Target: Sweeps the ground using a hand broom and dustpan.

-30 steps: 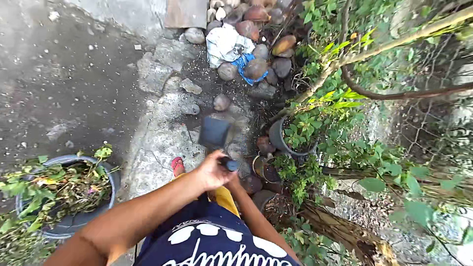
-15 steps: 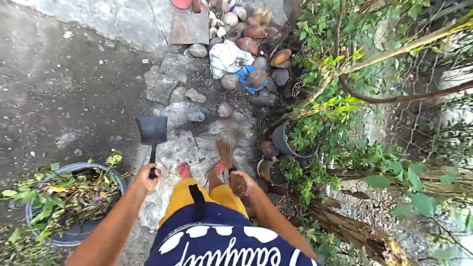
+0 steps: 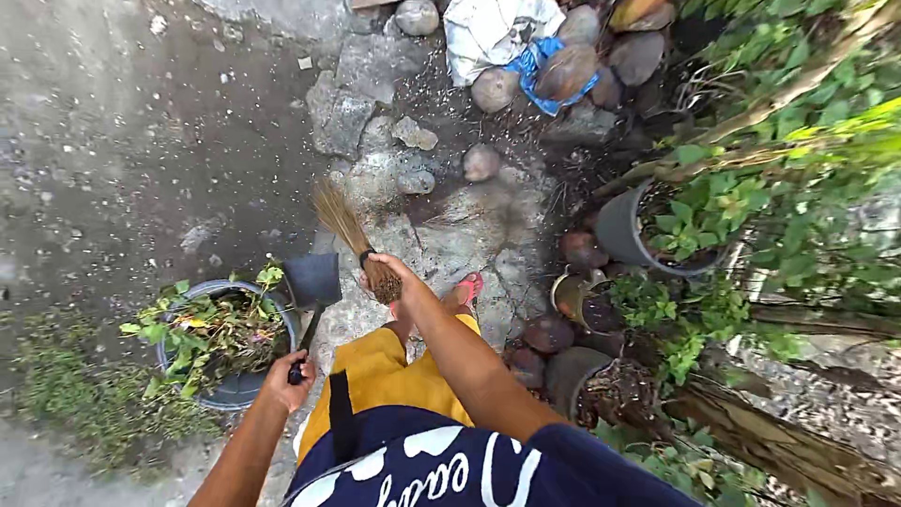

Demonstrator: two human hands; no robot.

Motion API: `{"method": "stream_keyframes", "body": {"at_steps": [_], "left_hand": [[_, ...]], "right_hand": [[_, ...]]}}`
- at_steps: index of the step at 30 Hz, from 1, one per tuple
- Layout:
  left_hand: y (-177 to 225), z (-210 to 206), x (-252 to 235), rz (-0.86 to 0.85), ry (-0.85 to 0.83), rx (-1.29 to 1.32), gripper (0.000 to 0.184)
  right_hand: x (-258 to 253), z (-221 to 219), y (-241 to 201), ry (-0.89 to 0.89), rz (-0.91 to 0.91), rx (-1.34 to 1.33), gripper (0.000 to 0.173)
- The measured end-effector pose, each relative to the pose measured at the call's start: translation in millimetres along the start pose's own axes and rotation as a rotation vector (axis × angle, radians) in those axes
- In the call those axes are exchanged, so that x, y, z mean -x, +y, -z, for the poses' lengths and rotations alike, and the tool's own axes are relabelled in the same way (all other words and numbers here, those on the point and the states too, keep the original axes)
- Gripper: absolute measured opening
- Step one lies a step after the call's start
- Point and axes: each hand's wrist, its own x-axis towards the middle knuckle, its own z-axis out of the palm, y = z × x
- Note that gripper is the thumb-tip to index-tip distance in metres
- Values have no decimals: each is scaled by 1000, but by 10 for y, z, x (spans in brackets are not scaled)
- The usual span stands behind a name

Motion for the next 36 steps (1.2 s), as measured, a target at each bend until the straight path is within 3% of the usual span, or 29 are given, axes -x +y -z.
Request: {"method": "stream_keyframes", "body": {"at_steps": [4, 7, 9, 12, 14, 16, 20, 23, 25, 29, 31, 33, 36], "left_hand": [[-33, 118, 64, 0, 26, -43, 17], [-73, 110, 105, -52, 65, -101, 17], [-82, 70, 142, -66, 89, -108, 15], [-71, 38, 173, -53, 96, -105, 14], [-57, 29, 206, -59, 115, -109, 15], [-46, 51, 224, -57, 134, -105, 17], [23, 189, 243, -39, 95, -89, 18], [58, 307, 237, -3, 82, -36, 18], [53, 357, 226, 8, 90, -19, 18], [128, 289, 183, -3, 96, -6, 17], [195, 210, 174, -19, 97, 9, 16], [274, 118, 161, -25, 89, 31, 15], [411, -29, 143, -22, 96, 32, 15]], "right_hand": [[264, 562, -60, 194, 175, -205, 34], [547, 774, 136, 326, 192, -208, 34], [590, 660, 365, 277, 102, -138, 28], [653, -77, 472, 170, -89, -57, 17], [466, -507, 398, 119, -139, -20, 17], [63, -639, 189, 46, -130, 36, 24], [-437, -255, -293, 83, -15, -12, 32], [-68, 130, -320, 291, 170, -229, 34], [211, 198, -171, 365, 183, -242, 33], [531, -313, 91, 259, -9, -155, 29], [479, -496, 22, 206, -23, -116, 25], [321, -466, -229, 160, 1, -97, 29], [128, -42, -616, 177, 118, -184, 33]]}}
